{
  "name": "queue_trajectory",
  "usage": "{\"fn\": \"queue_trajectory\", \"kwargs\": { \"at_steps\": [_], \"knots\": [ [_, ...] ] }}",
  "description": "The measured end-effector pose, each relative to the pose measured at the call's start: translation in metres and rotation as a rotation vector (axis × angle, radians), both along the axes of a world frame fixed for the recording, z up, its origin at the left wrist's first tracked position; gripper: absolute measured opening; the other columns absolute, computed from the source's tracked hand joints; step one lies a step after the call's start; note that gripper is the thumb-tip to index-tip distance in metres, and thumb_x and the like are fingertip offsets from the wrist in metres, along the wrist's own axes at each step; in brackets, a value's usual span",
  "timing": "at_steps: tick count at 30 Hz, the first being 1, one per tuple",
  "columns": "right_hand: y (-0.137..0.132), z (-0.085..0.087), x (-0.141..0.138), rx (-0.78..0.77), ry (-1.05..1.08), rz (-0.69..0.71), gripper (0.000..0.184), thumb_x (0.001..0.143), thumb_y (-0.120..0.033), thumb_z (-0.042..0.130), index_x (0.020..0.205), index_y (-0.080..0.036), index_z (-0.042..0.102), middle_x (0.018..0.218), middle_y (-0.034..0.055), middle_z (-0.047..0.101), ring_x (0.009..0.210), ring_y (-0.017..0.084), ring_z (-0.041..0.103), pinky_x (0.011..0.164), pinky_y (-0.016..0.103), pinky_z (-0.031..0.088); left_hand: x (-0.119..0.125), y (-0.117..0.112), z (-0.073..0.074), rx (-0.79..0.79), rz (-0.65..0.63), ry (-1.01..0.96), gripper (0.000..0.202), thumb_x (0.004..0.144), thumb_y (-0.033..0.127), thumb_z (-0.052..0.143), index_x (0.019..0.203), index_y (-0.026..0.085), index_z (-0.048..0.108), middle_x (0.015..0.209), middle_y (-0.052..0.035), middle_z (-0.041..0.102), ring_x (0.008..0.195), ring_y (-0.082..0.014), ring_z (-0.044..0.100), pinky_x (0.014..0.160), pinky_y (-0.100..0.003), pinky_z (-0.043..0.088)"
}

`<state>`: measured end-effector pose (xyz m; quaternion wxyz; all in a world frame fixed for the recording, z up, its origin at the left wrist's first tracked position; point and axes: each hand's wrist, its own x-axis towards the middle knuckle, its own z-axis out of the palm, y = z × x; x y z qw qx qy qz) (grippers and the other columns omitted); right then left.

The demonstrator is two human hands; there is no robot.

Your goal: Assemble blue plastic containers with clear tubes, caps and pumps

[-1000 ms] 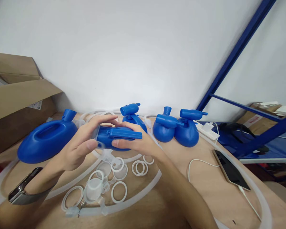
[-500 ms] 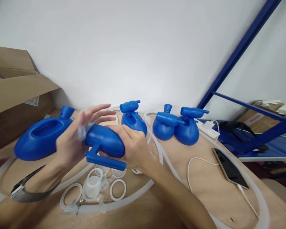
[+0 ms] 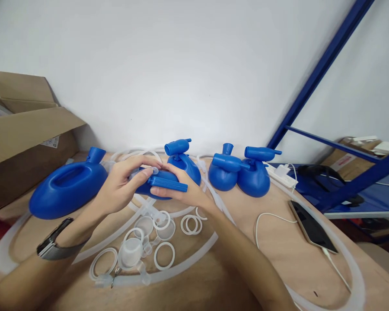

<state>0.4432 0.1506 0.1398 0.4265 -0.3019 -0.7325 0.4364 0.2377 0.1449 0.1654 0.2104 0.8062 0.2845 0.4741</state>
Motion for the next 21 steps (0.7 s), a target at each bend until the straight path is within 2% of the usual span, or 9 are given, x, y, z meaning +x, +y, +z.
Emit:
{"fn": "queue_trajectory", "kwargs": {
  "at_steps": [2,4,6,9,11,13,15,18,21],
  "knots": [
    [0.003,-0.003,0.003,-0.006,0.052,-0.045,0.08,0.073,-0.057,0.091,0.137,-0.026,0.055,0.141,0.0114,0.065,0.13,0.029,0.064,0.111,0.047,0.052,-0.004,0.005,0.002,-0.044,0.039,-0.011,0.024,0.096,0.038,0.056,0.096,0.021,0.073,0.098,-0.0048,0.079,0.096,-0.0262,0.07,0.092,-0.039,0.051],
    [0.002,-0.002,0.008,0.047,0.098,-0.09,0.089,0.069,-0.064,0.093,0.139,-0.027,0.052,0.14,0.0128,0.064,0.132,0.03,0.062,0.11,0.045,0.051,-0.008,0.009,0.003,-0.113,0.085,-0.044,0.028,0.096,0.039,0.052,0.086,0.021,0.071,0.091,-0.0036,0.077,0.092,-0.0254,0.069,0.087,-0.036,0.05],
    [-0.003,0.003,0.013,0.143,0.07,-0.124,0.08,0.075,-0.07,0.086,0.135,-0.026,0.057,0.131,0.0114,0.068,0.127,0.029,0.063,0.105,0.042,0.051,-0.01,0.011,0.004,-0.143,0.154,-0.056,0.034,0.097,0.042,0.048,0.078,0.021,0.067,0.085,-0.003,0.075,0.088,-0.0247,0.067,0.082,-0.036,0.049],
    [-0.015,0.01,0.013,0.252,-0.073,-0.203,0.057,0.096,-0.069,0.065,0.133,-0.025,0.062,0.118,0.0082,0.069,0.111,0.025,0.065,0.097,0.039,0.05,-0.006,0.01,0.004,-0.124,0.211,-0.019,0.036,0.095,0.045,0.048,0.075,0.021,0.065,0.078,-0.0027,0.071,0.082,-0.0238,0.064,0.079,-0.036,0.046],
    [-0.02,0.011,0.007,0.273,-0.167,-0.253,0.048,0.104,-0.059,0.057,0.139,-0.025,0.061,0.111,0.0059,0.069,0.101,0.022,0.065,0.092,0.036,0.05,-0.002,0.009,0.001,-0.117,0.188,0.003,0.034,0.094,0.045,0.049,0.078,0.02,0.067,0.079,-0.0031,0.071,0.082,-0.0236,0.063,0.08,-0.036,0.046],
    [-0.021,0.007,0.0,0.236,-0.202,-0.242,0.044,0.107,-0.053,0.054,0.14,-0.025,0.061,0.096,0.0023,0.067,0.087,0.019,0.063,0.084,0.033,0.049,0.001,0.01,-0.003,-0.124,0.14,0.018,0.032,0.094,0.044,0.052,0.081,0.02,0.068,0.084,-0.0037,0.073,0.085,-0.0242,0.064,0.084,-0.037,0.047],
    [-0.017,0.001,-0.005,0.158,-0.149,-0.207,0.042,0.108,-0.053,0.051,0.136,-0.024,0.063,0.079,-0.0018,0.062,0.073,0.017,0.058,0.072,0.03,0.046,0.003,0.015,-0.009,-0.171,0.058,0.019,0.029,0.094,0.044,0.055,0.083,0.021,0.07,0.089,-0.0041,0.075,0.091,-0.0255,0.066,0.091,-0.039,0.049],
    [-0.01,-0.004,-0.005,0.077,-0.036,-0.192,0.042,0.105,-0.057,0.055,0.13,-0.025,0.065,0.069,-0.005,0.055,0.062,0.014,0.05,0.06,0.027,0.038,0.002,0.024,-0.017,-0.318,-0.072,-0.006,0.026,0.093,0.043,0.057,0.09,0.023,0.074,0.104,-0.0044,0.077,0.108,-0.0283,0.067,0.103,-0.041,0.049],
    [-0.008,-0.002,-0.002,0.055,-0.012,-0.17,0.04,0.102,-0.059,0.06,0.119,-0.024,0.068,0.065,-0.0062,0.052,0.059,0.012,0.043,0.056,0.026,0.032,0.001,0.026,-0.02,-0.379,-0.077,0.009,0.025,0.091,0.042,0.06,0.099,0.024,0.075,0.114,-0.0034,0.076,0.117,-0.0292,0.065,0.107,-0.041,0.048]
  ]
}}
